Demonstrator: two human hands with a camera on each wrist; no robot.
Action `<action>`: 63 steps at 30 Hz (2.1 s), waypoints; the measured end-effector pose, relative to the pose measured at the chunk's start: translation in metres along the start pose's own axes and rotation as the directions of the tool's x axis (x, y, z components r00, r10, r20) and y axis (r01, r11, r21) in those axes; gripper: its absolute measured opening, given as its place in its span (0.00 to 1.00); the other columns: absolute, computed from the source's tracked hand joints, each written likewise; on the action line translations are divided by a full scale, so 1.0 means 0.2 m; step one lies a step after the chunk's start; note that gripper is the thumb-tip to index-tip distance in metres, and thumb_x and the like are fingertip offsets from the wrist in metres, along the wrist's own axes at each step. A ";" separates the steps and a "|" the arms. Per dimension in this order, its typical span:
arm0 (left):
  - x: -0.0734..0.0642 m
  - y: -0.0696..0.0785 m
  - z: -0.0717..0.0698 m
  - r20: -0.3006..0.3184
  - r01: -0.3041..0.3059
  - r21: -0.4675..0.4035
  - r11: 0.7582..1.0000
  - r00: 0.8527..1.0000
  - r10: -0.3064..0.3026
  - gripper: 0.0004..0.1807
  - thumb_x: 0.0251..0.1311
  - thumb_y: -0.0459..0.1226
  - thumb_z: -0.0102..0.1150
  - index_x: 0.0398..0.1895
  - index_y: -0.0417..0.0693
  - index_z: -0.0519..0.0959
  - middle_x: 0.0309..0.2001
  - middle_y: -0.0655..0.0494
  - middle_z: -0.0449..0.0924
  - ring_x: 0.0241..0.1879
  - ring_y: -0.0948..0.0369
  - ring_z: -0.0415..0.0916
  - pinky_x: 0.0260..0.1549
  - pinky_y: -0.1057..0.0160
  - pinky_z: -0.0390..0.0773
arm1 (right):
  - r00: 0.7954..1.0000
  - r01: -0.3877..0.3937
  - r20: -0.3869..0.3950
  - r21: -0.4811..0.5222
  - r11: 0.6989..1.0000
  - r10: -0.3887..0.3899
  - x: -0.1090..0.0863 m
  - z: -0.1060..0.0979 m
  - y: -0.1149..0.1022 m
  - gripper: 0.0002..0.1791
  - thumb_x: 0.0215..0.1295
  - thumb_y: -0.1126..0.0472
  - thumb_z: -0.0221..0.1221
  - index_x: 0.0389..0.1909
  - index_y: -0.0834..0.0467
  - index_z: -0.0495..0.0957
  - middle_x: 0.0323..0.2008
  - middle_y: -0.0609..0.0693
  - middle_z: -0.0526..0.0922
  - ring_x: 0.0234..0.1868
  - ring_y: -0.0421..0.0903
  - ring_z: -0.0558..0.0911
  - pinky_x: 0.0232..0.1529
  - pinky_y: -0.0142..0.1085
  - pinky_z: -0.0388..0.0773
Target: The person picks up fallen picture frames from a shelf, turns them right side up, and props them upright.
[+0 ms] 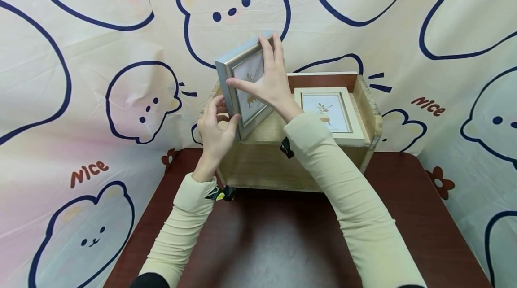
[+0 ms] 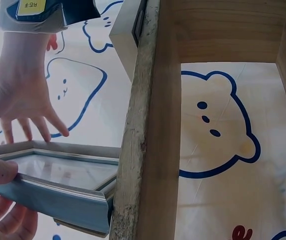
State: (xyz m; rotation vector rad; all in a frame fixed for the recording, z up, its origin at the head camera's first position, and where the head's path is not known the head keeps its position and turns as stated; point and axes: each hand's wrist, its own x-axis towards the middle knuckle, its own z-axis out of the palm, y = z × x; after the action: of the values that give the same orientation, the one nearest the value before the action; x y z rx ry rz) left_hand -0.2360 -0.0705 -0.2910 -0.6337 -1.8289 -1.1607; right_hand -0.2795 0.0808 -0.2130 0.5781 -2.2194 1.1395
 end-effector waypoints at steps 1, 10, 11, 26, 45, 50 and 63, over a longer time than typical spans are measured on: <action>0.00 0.00 0.00 -0.005 -0.003 0.004 1.000 1.000 0.003 0.24 0.47 0.22 0.61 0.50 0.32 0.68 0.37 0.42 0.71 0.33 0.53 0.74 0.28 0.61 0.77 | 1.000 0.007 0.001 0.001 1.000 -0.007 0.00 0.00 0.00 0.58 0.39 0.38 0.67 0.70 0.52 0.48 0.71 0.51 0.37 0.69 0.39 0.40 0.65 0.38 0.45; -0.01 0.00 0.02 -0.023 -0.024 0.010 1.000 0.999 0.024 0.24 0.47 0.23 0.60 0.50 0.33 0.68 0.36 0.42 0.71 0.32 0.53 0.74 0.27 0.61 0.76 | 0.993 0.120 -0.006 -0.040 0.992 -0.120 0.00 -0.02 -0.01 0.49 0.44 0.46 0.67 0.67 0.57 0.57 0.70 0.52 0.47 0.68 0.39 0.46 0.64 0.36 0.48; -0.01 -0.01 0.01 -0.018 -0.025 -0.002 1.000 1.000 0.025 0.23 0.47 0.24 0.60 0.50 0.33 0.68 0.36 0.42 0.71 0.32 0.54 0.74 0.27 0.61 0.76 | 0.990 0.137 -0.011 -0.047 0.989 -0.138 0.00 -0.02 -0.01 0.48 0.45 0.47 0.67 0.66 0.57 0.58 0.69 0.52 0.49 0.68 0.39 0.47 0.64 0.35 0.48; 0.06 0.05 -0.11 0.207 0.157 -0.253 0.955 0.973 -0.105 0.18 0.52 0.20 0.53 0.48 0.25 0.66 0.41 0.31 0.75 0.40 0.43 0.75 0.37 0.49 0.76 | 0.954 0.292 -0.049 -0.083 0.953 -0.297 -0.01 0.00 -0.03 0.48 0.39 0.48 0.71 0.61 0.62 0.63 0.66 0.61 0.56 0.68 0.49 0.51 0.65 0.41 0.50; 0.02 -0.04 -0.02 0.160 0.055 -0.286 0.957 0.987 -0.009 0.19 0.51 0.19 0.53 0.49 0.31 0.69 0.44 0.40 0.74 0.40 0.52 0.75 0.33 0.58 0.78 | 0.955 0.121 0.251 0.155 0.980 -0.158 0.04 -0.12 -0.04 0.44 0.45 0.62 0.68 0.66 0.57 0.59 0.70 0.51 0.50 0.68 0.41 0.51 0.64 0.35 0.54; 0.01 -0.01 0.02 0.130 0.054 -0.257 0.965 0.991 -0.021 0.19 0.51 0.19 0.53 0.49 0.31 0.70 0.43 0.40 0.74 0.40 0.52 0.75 0.33 0.59 0.78 | 0.952 0.124 0.243 0.245 0.962 -0.184 0.01 -0.17 -0.13 0.39 0.46 0.70 0.65 0.62 0.66 0.62 0.67 0.57 0.55 0.68 0.44 0.53 0.64 0.37 0.56; -0.02 0.05 0.09 0.103 0.040 -0.182 0.983 0.994 -0.022 0.19 0.52 0.20 0.54 0.49 0.31 0.70 0.42 0.40 0.75 0.40 0.52 0.75 0.33 0.61 0.79 | 0.937 0.274 0.144 0.267 0.924 -0.320 -0.02 -0.19 -0.11 0.33 0.43 0.73 0.65 0.55 0.70 0.67 0.60 0.62 0.65 0.62 0.45 0.64 0.60 0.39 0.63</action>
State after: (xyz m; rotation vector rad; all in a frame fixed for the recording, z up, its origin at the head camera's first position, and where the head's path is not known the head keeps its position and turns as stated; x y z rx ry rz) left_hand -0.2337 -0.0495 -0.2933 -0.7839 -1.8346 -1.3507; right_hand -0.2519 0.1011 -0.1850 1.1273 -2.0584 1.2427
